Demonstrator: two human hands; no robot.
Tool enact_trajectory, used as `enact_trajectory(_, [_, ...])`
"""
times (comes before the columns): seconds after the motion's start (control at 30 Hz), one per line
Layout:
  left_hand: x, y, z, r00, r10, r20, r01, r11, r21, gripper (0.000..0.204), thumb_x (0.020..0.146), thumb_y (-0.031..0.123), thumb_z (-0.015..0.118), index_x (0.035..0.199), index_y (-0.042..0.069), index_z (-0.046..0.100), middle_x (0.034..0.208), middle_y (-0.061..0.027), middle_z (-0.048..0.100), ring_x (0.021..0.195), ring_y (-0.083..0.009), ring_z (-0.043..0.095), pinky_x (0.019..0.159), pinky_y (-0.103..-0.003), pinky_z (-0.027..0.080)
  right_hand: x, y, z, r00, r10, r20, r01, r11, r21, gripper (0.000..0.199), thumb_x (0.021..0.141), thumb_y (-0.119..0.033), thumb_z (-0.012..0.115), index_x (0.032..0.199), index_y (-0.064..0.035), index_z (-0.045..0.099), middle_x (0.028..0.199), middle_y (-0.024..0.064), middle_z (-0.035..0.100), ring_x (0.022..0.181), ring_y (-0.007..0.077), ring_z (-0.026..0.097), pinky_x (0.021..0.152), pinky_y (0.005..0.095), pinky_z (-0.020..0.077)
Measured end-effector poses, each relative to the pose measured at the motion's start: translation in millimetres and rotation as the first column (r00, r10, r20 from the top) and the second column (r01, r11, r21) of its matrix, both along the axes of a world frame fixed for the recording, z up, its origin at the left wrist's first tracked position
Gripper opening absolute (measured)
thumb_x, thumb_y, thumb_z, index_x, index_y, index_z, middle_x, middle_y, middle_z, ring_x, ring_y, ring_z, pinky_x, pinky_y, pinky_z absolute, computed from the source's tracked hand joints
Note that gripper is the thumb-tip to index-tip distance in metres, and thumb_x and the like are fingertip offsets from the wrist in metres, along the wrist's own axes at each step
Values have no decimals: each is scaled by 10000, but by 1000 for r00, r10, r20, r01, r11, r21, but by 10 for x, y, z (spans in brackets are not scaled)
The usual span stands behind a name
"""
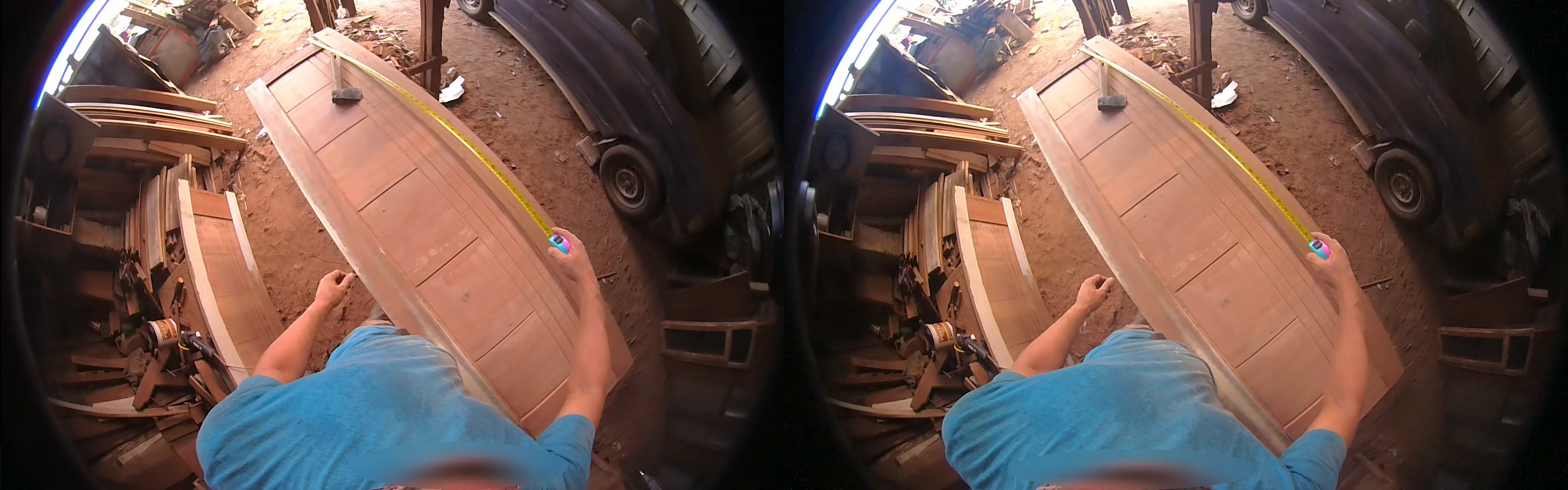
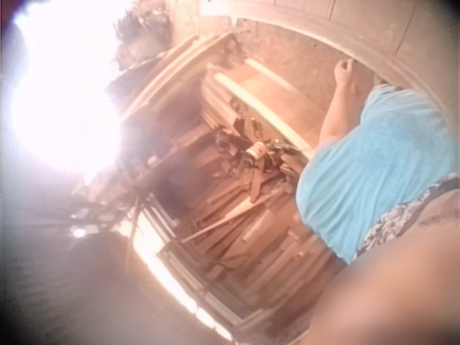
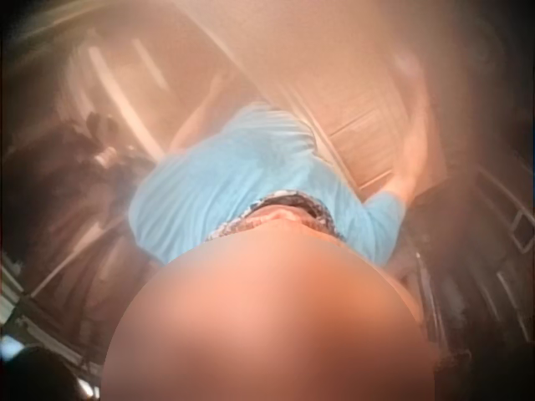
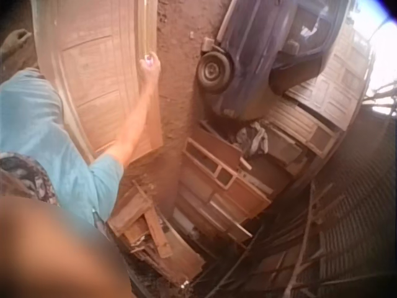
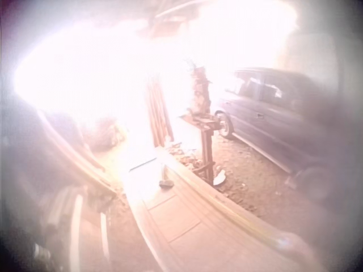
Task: The person assembles a wooden door by attaching a long wooden strip to the edge of a large door panel. They use a hammer to tap the strip into place and a tape measure to check the dimensions of the door.
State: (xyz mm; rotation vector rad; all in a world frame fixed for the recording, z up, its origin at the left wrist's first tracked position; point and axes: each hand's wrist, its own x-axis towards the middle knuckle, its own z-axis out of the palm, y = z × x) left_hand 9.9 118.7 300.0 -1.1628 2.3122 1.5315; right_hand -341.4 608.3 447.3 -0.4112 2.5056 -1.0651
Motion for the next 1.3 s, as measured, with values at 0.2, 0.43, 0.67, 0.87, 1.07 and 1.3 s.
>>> enact_trajectory(0.2, [-21,-2,-5,999,-23,26,23,999,-27,381,926,373,661,951,-6,694,832,-88,715,734,-150,654,684,-320,528,55,436,52,1000,-26,16,25,998,59,505,750,-174,681,1237,-52,621,1090,145,638,1000,251,629,911,357,489])
enact_trajectory(0.43, [-211,26,121,996,-86,27,86,996,-20,384,924,376,664,947,-7,692,829,-107,711,704,-159,651,675,-327,527,178,746,181,992,6,-129,17,984,177,502,746,-168,678,1237,-81,621,1036,168,619,995,308,625,900,388,493])
enact_trajectory(0.67, [-218,58,81,995,-79,58,80,997,-16,377,931,357,671,950,-20,673,770,-73,687,666,-136,633,644,-309,525,258,921,142,975,-20,-222,110,911,399,550,744,-160,667,1284,-100,587,1022,204,601,1025,364,602,931,415,485])
enact_trajectory(0.87, [-205,91,-162,995,-91,32,93,994,-55,356,938,339,666,928,-17,667,770,-69,676,638,-123,618,595,-282,509,591,1958,-157,947,-118,-299,241,876,417,545,780,-199,696,1312,-208,578,1097,218,578,1082,399,570,953,448,477])
enact_trajectory(1.07, [-80,497,-124,999,32,18,-34,992,122,328,952,345,652,900,22,625,739,-27,595,562,-104,543,511,-249,446,945,3098,60,927,-153,-344,299,853,428,532,805,-166,668,1321,-252,574,1265,185,564,1262,386,487,1052,444,426])
enact_trajectory(1.3, [620,1283,-348,998,40,46,-46,988,145,340,953,370,654,876,49,574,707,-26,561,507,-97,499,439,-233,393,1844,4622,-8,928,-369,-47,329,754,568,550,807,-49,612,1318,-251,579,1231,149,542,1194,343,527,1041,429,445])
